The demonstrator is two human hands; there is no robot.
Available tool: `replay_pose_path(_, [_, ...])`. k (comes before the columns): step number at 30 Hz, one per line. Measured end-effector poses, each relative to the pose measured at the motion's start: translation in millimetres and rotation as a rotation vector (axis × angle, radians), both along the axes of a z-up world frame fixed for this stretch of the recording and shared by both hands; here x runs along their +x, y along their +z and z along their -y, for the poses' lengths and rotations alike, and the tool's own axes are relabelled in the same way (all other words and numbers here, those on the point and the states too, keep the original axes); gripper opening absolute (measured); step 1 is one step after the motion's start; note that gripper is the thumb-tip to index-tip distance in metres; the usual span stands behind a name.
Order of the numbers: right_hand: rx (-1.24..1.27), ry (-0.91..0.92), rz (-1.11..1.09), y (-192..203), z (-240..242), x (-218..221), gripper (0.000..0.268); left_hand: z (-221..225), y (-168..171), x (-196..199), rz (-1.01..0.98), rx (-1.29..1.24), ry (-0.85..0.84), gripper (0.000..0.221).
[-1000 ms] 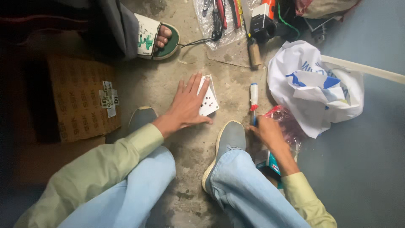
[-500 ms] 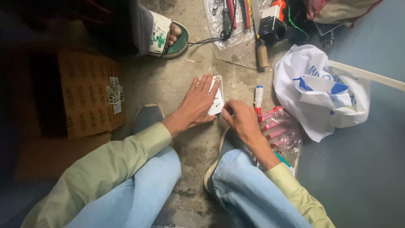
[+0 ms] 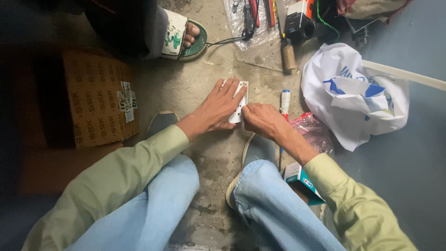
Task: The person uses a screwdriver to unscrew and open a white plastic electrical switchboard on the floor.
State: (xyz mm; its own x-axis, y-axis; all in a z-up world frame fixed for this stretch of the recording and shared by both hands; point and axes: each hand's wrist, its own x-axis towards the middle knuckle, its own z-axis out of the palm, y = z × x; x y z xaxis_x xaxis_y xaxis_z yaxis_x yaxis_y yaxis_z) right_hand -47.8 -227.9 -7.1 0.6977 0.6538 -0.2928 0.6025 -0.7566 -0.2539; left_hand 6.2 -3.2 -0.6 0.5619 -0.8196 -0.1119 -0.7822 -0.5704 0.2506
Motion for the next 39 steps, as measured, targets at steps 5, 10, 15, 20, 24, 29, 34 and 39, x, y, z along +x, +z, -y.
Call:
replay_pose_path(5, [-0.090, 0.199, 0.275, -31, 5, -12, 0.014, 3, -9, 5, 0.008, 0.016, -0.064, 0.136])
replay_pose_path(10, [-0.047, 0.285, 0.515, -38, 7, -20, 0.008, 0, -6, 5, 0.057, 0.016, -0.144, 0.138])
replay_pose_path(15, [-0.047, 0.300, 0.420, -22, -2, -29, 0.008, 2, -3, 2, 0.160, -0.002, -0.210, 0.141])
replay_pose_path(20, [0.090, 0.013, 0.096, -16, 2, -19, 0.022, 1, -18, 4, 0.100, -0.021, -0.202, 0.145])
replay_pose_path(24, [0.151, -0.713, -0.250, 42, 26, -20, 0.033, -8, -1, 7, -0.008, 0.010, -0.116, 0.139])
replay_pose_path(29, [-0.066, -0.873, -0.287, 12, 91, -66, 0.037, -13, 0, 0, 0.018, 0.040, -0.045, 0.122])
replay_pose_path(34, [-0.116, -0.988, -0.296, -6, 73, -77, 0.039, -15, 2, 3, 0.030, 0.102, -0.078, 0.131])
replay_pose_path(39, [-0.259, -0.916, 0.012, -6, 69, -68, 0.049, -14, 31, 19, -0.068, 0.286, -0.219, 0.147])
